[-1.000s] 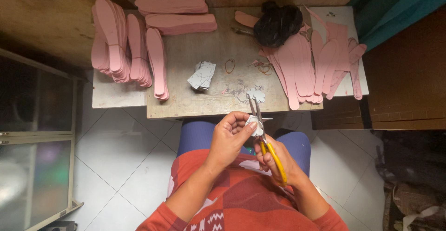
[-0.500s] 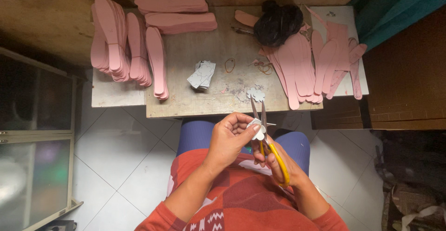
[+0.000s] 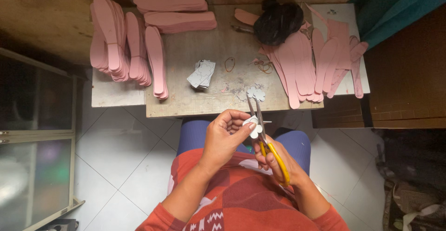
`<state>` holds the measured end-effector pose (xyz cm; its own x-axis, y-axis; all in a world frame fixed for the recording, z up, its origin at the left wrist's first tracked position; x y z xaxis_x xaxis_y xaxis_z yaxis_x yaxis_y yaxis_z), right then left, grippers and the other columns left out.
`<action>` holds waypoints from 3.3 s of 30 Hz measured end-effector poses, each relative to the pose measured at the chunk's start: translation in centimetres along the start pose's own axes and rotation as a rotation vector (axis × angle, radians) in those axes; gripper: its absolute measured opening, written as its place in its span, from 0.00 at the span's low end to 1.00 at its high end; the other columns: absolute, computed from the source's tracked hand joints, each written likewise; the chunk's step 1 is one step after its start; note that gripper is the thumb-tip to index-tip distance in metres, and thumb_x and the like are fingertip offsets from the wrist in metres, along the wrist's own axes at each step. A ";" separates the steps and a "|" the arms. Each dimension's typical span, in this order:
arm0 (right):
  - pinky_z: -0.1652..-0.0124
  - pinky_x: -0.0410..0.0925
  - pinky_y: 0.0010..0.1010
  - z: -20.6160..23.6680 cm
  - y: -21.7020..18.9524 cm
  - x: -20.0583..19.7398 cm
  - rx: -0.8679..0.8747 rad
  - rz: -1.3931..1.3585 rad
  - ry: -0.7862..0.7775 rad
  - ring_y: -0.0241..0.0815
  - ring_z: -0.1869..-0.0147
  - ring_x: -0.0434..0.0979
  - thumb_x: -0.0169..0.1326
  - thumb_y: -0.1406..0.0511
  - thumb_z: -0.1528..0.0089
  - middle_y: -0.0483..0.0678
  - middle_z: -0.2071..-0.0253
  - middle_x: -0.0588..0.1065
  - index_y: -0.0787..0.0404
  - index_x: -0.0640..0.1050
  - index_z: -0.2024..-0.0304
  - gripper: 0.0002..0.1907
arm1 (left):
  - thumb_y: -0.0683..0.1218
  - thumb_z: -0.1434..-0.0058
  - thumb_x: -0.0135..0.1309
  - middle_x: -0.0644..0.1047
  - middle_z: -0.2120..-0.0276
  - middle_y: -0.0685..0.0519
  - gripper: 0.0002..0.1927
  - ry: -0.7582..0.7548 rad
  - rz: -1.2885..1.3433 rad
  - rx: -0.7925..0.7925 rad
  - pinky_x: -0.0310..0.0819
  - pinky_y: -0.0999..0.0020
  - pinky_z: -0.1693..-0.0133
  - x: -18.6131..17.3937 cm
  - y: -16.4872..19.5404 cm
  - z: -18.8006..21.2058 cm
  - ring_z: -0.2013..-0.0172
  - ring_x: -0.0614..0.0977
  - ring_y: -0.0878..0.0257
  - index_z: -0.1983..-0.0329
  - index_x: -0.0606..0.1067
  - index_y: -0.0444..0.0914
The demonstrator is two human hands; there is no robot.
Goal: The person sits on the floor and uses yellow-handled scissors to cut small white paper pieces into flower shapes. They hold the paper in the left hand and cut along the edges, placing finished pieces on the table.
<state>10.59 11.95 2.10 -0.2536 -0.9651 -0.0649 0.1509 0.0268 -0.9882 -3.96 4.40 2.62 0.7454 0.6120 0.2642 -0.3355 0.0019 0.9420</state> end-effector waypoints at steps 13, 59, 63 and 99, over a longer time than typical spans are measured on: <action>0.77 0.63 0.24 0.2 0.8 0.1 0.026 -0.028 -0.020 0.31 0.78 0.61 0.40 0.32 0.37 0.39 0.79 0.61 0.62 0.67 0.60 0.39 | 0.40 0.39 0.63 0.80 0.66 0.56 0.13 0.103 -0.030 0.082 0.76 0.79 0.61 -1.2 0.1 -0.4 0.65 0.79 0.73 0.52 0.76 0.33; 0.77 0.65 0.25 0.3 1.9 0.1 0.107 -0.099 -0.022 0.33 0.79 0.63 0.42 0.33 0.38 0.40 0.80 0.62 0.61 0.67 0.61 0.37 | 0.36 0.40 0.61 0.80 0.64 0.54 0.22 0.057 0.043 0.043 0.74 0.80 0.63 -1.2 -0.4 -0.6 0.67 0.78 0.74 0.42 0.72 0.33; 0.77 0.66 0.25 0.3 2.2 0.1 0.110 -0.102 -0.003 0.32 0.79 0.63 0.41 0.33 0.38 0.40 0.81 0.62 0.61 0.67 0.60 0.37 | 0.35 0.38 0.59 0.79 0.63 0.52 0.24 0.101 0.110 0.083 0.76 0.79 0.62 -0.9 -0.7 -0.5 0.65 0.79 0.73 0.39 0.68 0.34; 0.76 0.63 0.26 0.2 1.1 0.2 0.069 -0.024 -0.019 0.33 0.77 0.60 0.41 0.32 0.38 0.41 0.79 0.60 0.61 0.66 0.60 0.38 | 0.35 0.40 0.61 0.81 0.65 0.47 0.28 0.132 0.155 0.073 0.76 0.77 0.63 -0.9 -1.0 -0.6 0.66 0.82 0.69 0.38 0.66 0.33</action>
<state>10.91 11.74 1.06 -0.2394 -0.9702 -0.0381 0.2105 -0.0135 -0.9775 -4.66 4.36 1.35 0.6044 0.6989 0.3824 -0.3941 -0.1549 0.9059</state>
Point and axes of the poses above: each hand's wrist, its own z-axis away from the middle knuckle, its own x-axis out of the palm, y = z × x, the point moved 6 cm from there along -z, towards the middle knuckle
